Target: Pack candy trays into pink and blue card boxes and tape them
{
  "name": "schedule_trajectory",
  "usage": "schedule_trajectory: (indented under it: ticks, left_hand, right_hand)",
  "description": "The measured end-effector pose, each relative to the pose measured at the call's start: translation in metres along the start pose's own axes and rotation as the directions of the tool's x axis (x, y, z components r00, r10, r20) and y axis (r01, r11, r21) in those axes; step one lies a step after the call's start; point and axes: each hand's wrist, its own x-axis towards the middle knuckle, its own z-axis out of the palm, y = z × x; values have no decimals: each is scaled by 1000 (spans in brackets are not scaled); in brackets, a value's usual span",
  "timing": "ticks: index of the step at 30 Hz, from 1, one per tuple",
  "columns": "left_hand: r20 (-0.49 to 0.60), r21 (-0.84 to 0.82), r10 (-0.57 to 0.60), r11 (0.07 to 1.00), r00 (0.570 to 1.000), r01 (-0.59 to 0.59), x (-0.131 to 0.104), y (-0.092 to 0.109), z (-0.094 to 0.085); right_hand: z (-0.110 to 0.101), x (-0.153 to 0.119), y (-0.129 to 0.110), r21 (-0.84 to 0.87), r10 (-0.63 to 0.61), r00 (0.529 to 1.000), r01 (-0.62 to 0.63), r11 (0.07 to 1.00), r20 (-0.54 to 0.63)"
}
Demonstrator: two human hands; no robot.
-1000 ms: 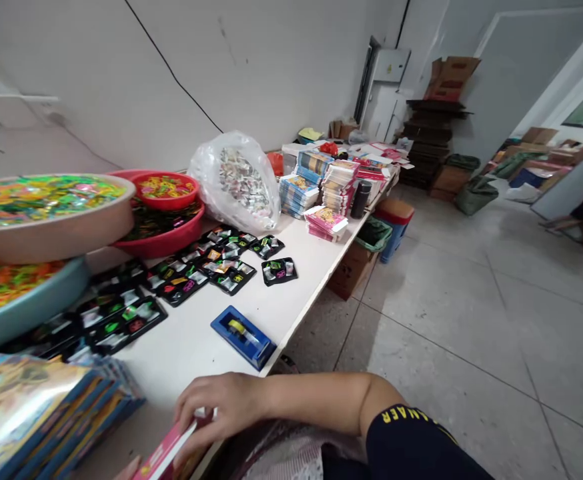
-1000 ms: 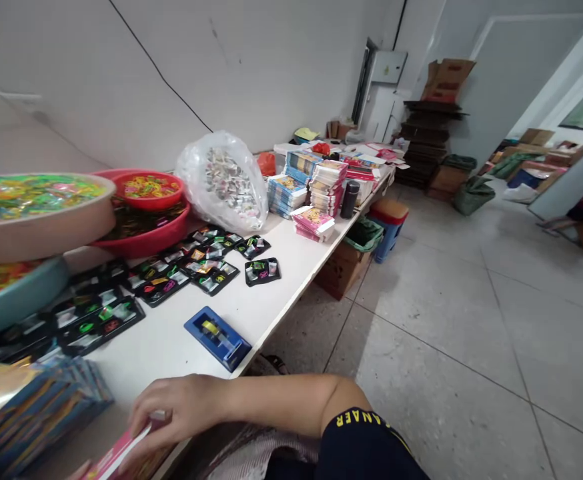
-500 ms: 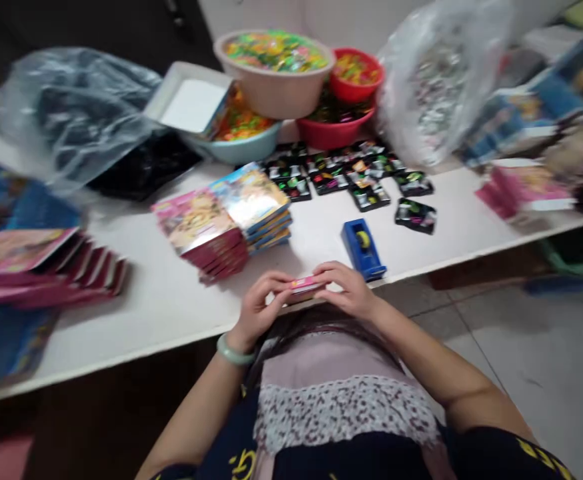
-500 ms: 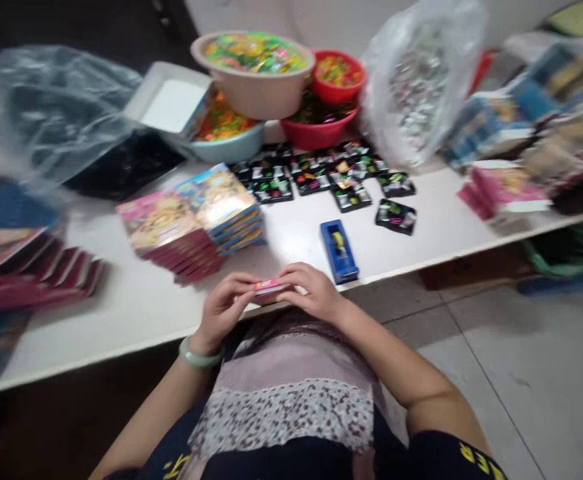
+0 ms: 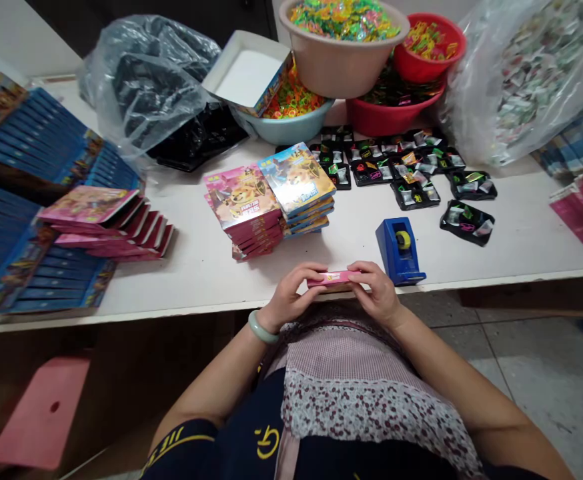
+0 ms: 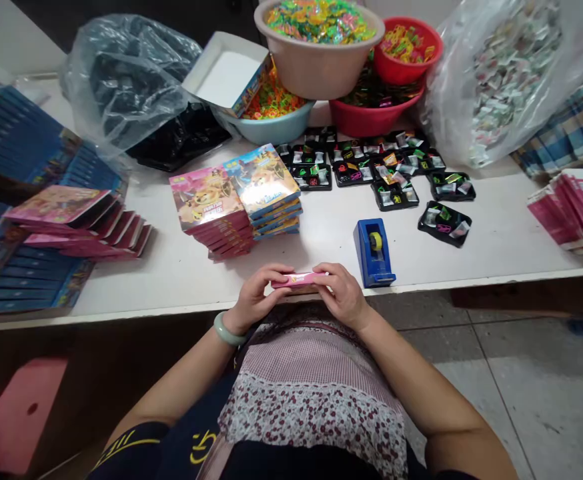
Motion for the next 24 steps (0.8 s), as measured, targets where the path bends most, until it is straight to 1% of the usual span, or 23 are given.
schedule_trajectory:
  ticks: [2, 4, 6, 8, 9, 11, 13, 14, 15, 16, 18, 19, 20, 22, 23, 24]
  left_hand:
    - [-32, -92, -61, 994, 998, 58, 1, -2, 4]
    - [-79, -136, -79, 988, 994, 68, 2, -5, 6]
    - [-178, -136, -102, 988, 979, 78, 3, -9, 9]
    - [-279, -116, -121, 989, 953, 92, 5, -13, 13]
    - [-304, -98, -113, 991, 946, 87, 6, -14, 16]
    - [-296, -44, -68, 997, 953, 58, 9, -14, 20]
    - [-258, 14, -21, 1000, 966, 25, 11, -12, 23]
    - [-241, 35, -5, 999, 971, 14, 13, -12, 23]
    - [-229, 48, 3, 999, 973, 8, 14, -11, 23]
    - [-224, 54, 4, 998, 975, 9, 15, -10, 23]
    - [-227, 63, -10, 998, 974, 25, 16, -10, 23]
    - [-232, 67, -21, 997, 973, 37, 17, -9, 23]
    - [-235, 73, -30, 996, 972, 49, 17, -9, 23]
    - [-234, 83, -34, 995, 972, 55, 17, -9, 23]
    - [-231, 85, -30, 995, 973, 51, 17, -10, 23]
    - [-228, 86, -23, 995, 973, 44, 17, -10, 24]
  right_hand:
    - [0, 2, -6, 9, 4, 1000, -4, 1000, -29]
    - [-8, 2, -12, -2, 41, 999, -41, 999, -24]
    - [-26, -3, -14, -71, 109, 993, -112, 991, -49]
    - [-51, -11, -11, -197, 203, 969, -229, 953, -144]
    - [-64, -15, -8, -265, 260, 945, -308, 914, -199]
    - [-87, -21, 0, -380, 399, 878, -474, 794, -263]
    - [-100, -23, 8, -445, 530, 806, -588, 675, -263]
    - [-103, -23, 12, -454, 575, 779, -619, 641, -250]
    - [-103, -23, 15, -439, 604, 761, -638, 632, -237]
    - [-102, -23, 17, -396, 617, 751, -654, 645, -236]
    - [-95, -24, 20, -217, 617, 730, -680, 700, -294]
    - [-91, -26, 20, -92, 625, 701, -688, 720, -344]
    - [-88, -29, 20, 35, 644, 659, -688, 725, -389]
    - [-81, -37, 16, 226, 698, 578, -679, 698, -422]
    - [-79, -40, 14, 265, 716, 560, -678, 685, -417]
    - [-76, -44, 12, 265, 717, 560, -679, 684, -415]
